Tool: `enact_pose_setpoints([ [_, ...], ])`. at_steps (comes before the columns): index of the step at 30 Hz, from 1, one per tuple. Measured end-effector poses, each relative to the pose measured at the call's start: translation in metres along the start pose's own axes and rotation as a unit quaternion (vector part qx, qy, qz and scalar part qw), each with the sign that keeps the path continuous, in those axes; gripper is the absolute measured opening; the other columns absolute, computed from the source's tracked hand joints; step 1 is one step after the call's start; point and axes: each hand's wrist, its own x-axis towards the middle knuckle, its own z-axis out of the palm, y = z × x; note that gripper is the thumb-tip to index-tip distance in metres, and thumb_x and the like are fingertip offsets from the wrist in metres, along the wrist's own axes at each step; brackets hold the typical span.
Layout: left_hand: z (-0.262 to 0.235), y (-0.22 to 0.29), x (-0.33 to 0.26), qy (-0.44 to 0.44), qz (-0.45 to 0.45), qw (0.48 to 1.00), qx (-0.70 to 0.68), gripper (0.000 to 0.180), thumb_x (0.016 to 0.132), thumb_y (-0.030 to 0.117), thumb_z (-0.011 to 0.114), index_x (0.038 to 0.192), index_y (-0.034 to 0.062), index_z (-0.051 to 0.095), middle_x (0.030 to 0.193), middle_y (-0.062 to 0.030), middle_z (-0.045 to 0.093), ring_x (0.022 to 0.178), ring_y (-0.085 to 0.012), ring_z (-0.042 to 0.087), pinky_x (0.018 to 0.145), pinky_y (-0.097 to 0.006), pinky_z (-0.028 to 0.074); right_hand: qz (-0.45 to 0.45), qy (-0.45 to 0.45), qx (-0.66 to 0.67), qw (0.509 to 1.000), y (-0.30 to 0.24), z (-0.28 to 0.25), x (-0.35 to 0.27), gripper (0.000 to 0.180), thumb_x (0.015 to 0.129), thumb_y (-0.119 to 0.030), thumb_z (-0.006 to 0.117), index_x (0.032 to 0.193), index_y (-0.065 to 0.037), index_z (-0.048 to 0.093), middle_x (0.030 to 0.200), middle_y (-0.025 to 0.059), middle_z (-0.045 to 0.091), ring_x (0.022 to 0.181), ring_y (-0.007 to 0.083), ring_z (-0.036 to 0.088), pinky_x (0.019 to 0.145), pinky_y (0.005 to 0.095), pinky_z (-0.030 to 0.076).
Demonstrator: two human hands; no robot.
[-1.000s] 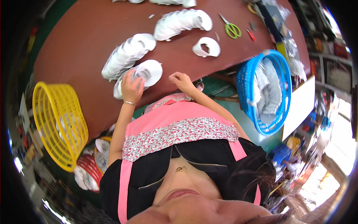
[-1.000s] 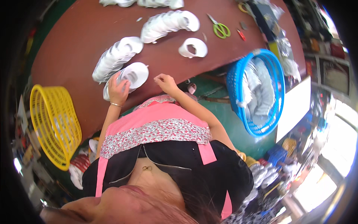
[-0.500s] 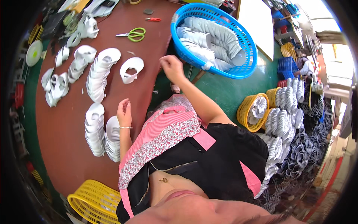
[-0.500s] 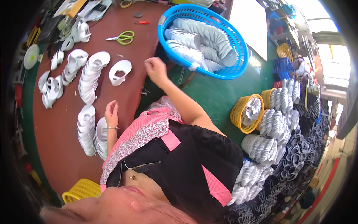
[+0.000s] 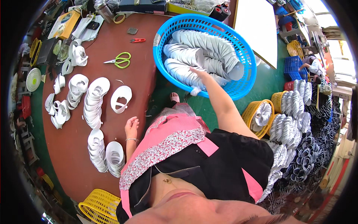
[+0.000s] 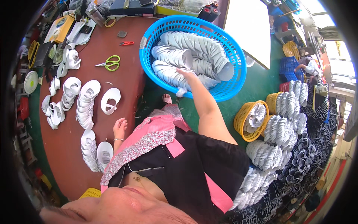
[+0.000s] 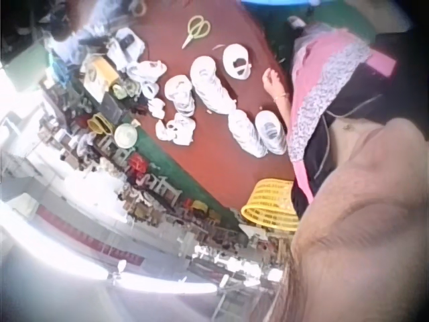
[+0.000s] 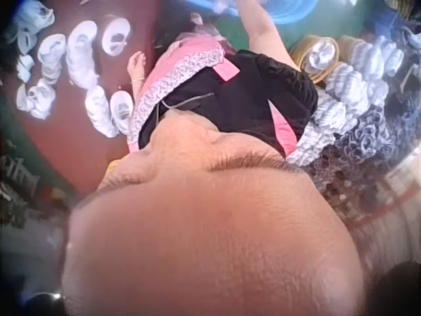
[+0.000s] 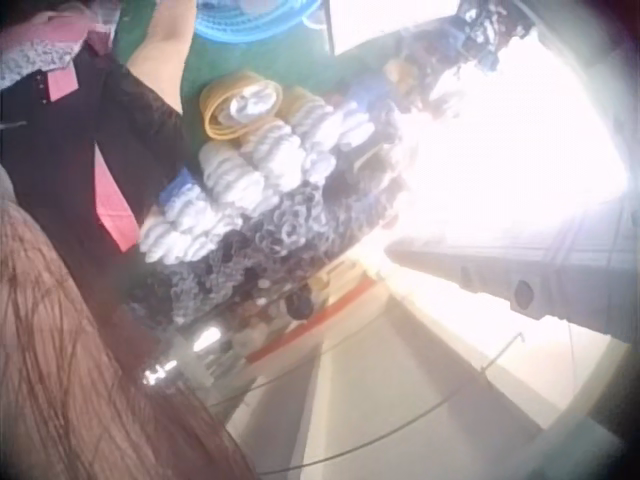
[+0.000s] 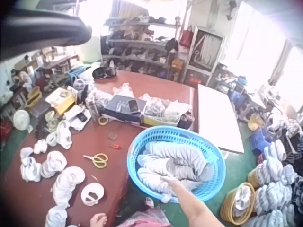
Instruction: The recorder marks a cardboard tab and then sorts, inspects, and stacks white shoe components into baskets.
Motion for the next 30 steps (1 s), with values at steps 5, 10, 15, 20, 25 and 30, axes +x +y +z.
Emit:
enact_pose_setpoints([
  [5, 0.072, 0.038, 0.028, -0.039, 0.012, 0.999, 0.008, 0.022, 0.093, 0.011, 0.065, 0.114, 0.0046, 0.065, 0.096, -0.0008, 0.067, 0.083, -0.0071, 0.062, 0.069, -0.019, 0.047, 0.114, 0.037, 0.013, 0.993, -0.006, -0.007, 0.008, 0.096, 0.073, -0.043, 0.082, 0.147, -0.001, 0.037, 0.158, 0.0236, 0.024, 0.148, 0.0305, 0.015, 0.117, 0.0397, 0.014],
  [10, 0.122, 0.070, 0.043, -0.063, 0.127, 0.986, 0.083, 0.022, 0.094, 0.011, 0.063, 0.115, 0.0029, 0.064, 0.098, -0.0014, 0.067, 0.086, -0.0082, 0.062, 0.077, -0.021, 0.050, -0.011, 0.006, 0.090, 0.996, -0.017, -0.020, -0.033, 0.025, 0.074, -0.014, 0.078, 0.095, -0.001, 0.075, 0.105, 0.0080, 0.071, 0.107, 0.0190, 0.060, 0.095, 0.0310, 0.040],
  [15, 0.168, 0.140, 0.028, -0.132, 0.196, 0.967, 0.094, 0.020, 0.094, 0.007, 0.062, 0.113, 0.0028, 0.066, 0.099, -0.0044, 0.069, 0.087, -0.0087, 0.063, 0.079, -0.022, 0.051, -0.161, 0.073, 0.119, 0.977, -0.058, -0.059, -0.115, 0.024, 0.075, -0.004, 0.071, 0.097, 0.005, 0.071, 0.096, 0.0121, 0.073, 0.091, 0.0208, 0.068, 0.086, 0.0317, 0.050],
  [20, 0.224, 0.228, 0.003, -0.181, 0.333, 0.919, 0.113, 0.030, 0.088, 0.012, 0.071, 0.115, -0.0007, 0.064, 0.102, -0.0073, 0.066, 0.092, -0.0159, 0.066, 0.081, -0.027, 0.052, -0.247, 0.041, 0.156, 0.956, -0.130, -0.024, -0.192, 0.033, 0.078, -0.005, 0.075, 0.108, 0.003, 0.064, 0.101, 0.0110, 0.070, 0.090, 0.0196, 0.068, 0.083, 0.0323, 0.053],
  [25, 0.221, 0.267, -0.002, -0.137, 0.419, 0.869, 0.225, 0.042, 0.077, 0.024, 0.082, 0.106, -0.0006, 0.063, 0.093, -0.0076, 0.065, 0.084, -0.0205, 0.064, 0.075, -0.029, 0.051, -0.366, -0.008, 0.135, 0.921, -0.144, 0.029, -0.210, 0.045, 0.075, -0.009, 0.081, 0.111, 0.004, 0.059, 0.104, 0.0123, 0.068, 0.095, 0.0184, 0.066, 0.084, 0.0326, 0.053],
  [30, 0.191, 0.263, 0.005, -0.229, 0.200, 0.952, -0.042, 0.024, 0.084, 0.005, 0.076, 0.101, -0.0026, 0.061, 0.097, -0.0059, 0.068, 0.086, -0.0112, 0.067, 0.076, -0.024, 0.054, -0.350, -0.034, 0.092, 0.932, -0.150, 0.055, -0.204, 0.057, 0.074, -0.016, 0.084, 0.114, 0.008, 0.052, 0.107, 0.0172, 0.066, 0.096, 0.0203, 0.066, 0.082, 0.0334, 0.055],
])
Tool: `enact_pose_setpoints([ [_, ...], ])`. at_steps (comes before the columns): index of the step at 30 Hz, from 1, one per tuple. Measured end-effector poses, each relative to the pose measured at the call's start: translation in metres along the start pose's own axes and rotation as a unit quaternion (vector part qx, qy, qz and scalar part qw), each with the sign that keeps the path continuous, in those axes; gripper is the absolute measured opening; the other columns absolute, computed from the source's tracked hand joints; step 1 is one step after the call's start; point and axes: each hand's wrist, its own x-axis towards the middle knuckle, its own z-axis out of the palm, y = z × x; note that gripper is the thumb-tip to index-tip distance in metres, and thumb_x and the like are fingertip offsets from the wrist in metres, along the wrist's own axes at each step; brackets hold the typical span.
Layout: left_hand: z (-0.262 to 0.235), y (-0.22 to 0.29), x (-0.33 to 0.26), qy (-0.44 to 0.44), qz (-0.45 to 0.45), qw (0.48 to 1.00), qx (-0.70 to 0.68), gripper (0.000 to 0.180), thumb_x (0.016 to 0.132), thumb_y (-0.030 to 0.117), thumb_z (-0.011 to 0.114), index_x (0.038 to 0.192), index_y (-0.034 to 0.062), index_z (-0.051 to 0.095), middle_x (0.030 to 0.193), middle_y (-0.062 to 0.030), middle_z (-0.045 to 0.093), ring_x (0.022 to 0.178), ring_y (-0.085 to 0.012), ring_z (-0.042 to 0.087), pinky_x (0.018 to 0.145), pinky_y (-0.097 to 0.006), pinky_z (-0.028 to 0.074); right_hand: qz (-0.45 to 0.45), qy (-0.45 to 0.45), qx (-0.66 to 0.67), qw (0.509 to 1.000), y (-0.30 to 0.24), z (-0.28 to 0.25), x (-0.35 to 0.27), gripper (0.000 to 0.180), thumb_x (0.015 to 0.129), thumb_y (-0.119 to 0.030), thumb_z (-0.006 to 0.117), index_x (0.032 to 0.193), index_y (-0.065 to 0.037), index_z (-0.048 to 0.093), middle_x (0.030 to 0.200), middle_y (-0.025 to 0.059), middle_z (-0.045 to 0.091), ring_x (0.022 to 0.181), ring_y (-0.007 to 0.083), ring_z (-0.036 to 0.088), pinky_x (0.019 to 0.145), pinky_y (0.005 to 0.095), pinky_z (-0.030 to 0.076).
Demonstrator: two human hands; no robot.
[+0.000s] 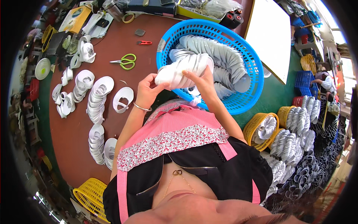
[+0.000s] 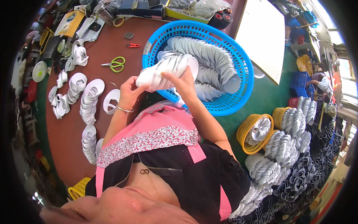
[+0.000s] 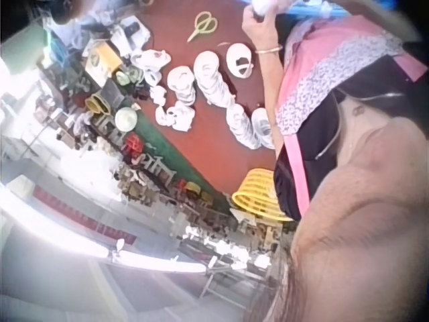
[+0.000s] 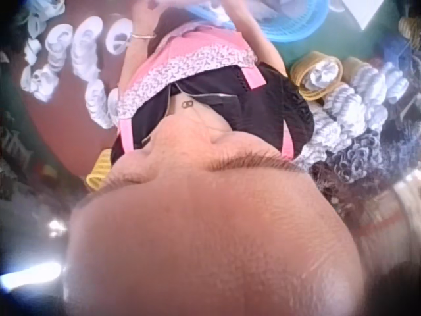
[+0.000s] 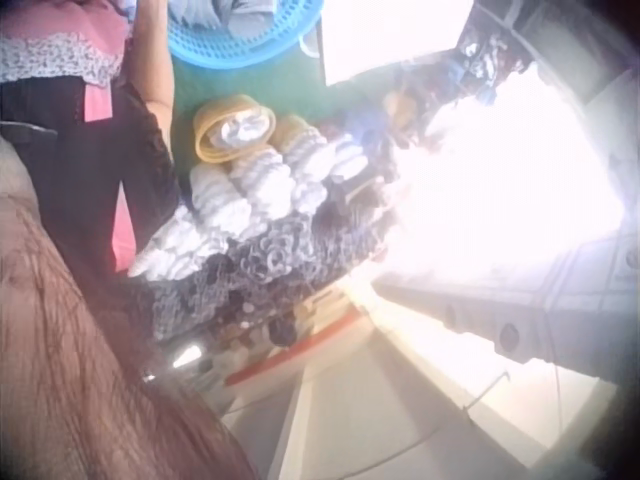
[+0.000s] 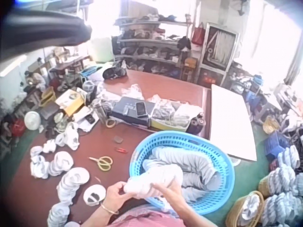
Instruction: The recorder marks a cardboard tab and then sorts, inspects, and stacks white shoe components into baskets.
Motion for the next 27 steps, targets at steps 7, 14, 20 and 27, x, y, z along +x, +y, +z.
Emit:
enact_pose_setpoints([
  [7, 0.000, 0.002, -0.018, 0.017, 0.021, 0.995, 0.101, 0.034, 0.081, -0.001, 0.076, 0.110, -0.0034, 0.058, 0.103, -0.0095, 0.068, 0.089, -0.0161, 0.069, 0.082, -0.028, 0.057, 0.074, -0.018, -0.133, 0.988, 0.000, 0.015, 0.003, 0.059, 0.080, -0.016, 0.079, 0.125, 0.007, 0.049, 0.114, 0.0156, 0.063, 0.103, 0.0204, 0.064, 0.089, 0.0328, 0.052],
  [14, 0.003, -0.006, -0.014, 0.025, 0.034, 0.997, -0.064, 0.052, 0.076, -0.002, 0.080, 0.120, -0.0006, 0.051, 0.113, -0.0119, 0.064, 0.100, -0.0184, 0.066, 0.084, -0.029, 0.057, -0.006, -0.158, -0.095, 0.983, 0.004, -0.013, 0.008, 0.069, 0.074, -0.015, 0.082, 0.125, 0.011, 0.043, 0.119, 0.0204, 0.057, 0.112, 0.0246, 0.060, 0.093, 0.0345, 0.050],
  [20, 0.025, -0.002, -0.006, 0.029, 0.007, 0.995, -0.093, 0.056, 0.077, -0.004, 0.078, 0.125, -0.0031, 0.050, 0.115, -0.0135, 0.064, 0.101, -0.0215, 0.066, 0.083, -0.034, 0.059, -0.019, -0.120, -0.142, 0.982, -0.007, -0.025, 0.004, 0.065, 0.077, -0.009, 0.079, 0.127, 0.010, 0.042, 0.118, 0.0184, 0.060, 0.108, 0.0210, 0.062, 0.088, 0.0320, 0.053],
  [27, 0.039, -0.006, 0.003, 0.026, -0.041, 0.987, -0.151, 0.058, 0.077, -0.007, 0.073, 0.130, -0.0034, 0.049, 0.122, -0.0128, 0.061, 0.114, -0.0225, 0.061, 0.101, -0.037, 0.048, 0.036, -0.090, 0.085, 0.992, -0.028, -0.052, -0.001, 0.058, 0.078, -0.006, 0.078, 0.125, 0.008, 0.047, 0.114, 0.0168, 0.062, 0.103, 0.0194, 0.063, 0.087, 0.0331, 0.053],
])
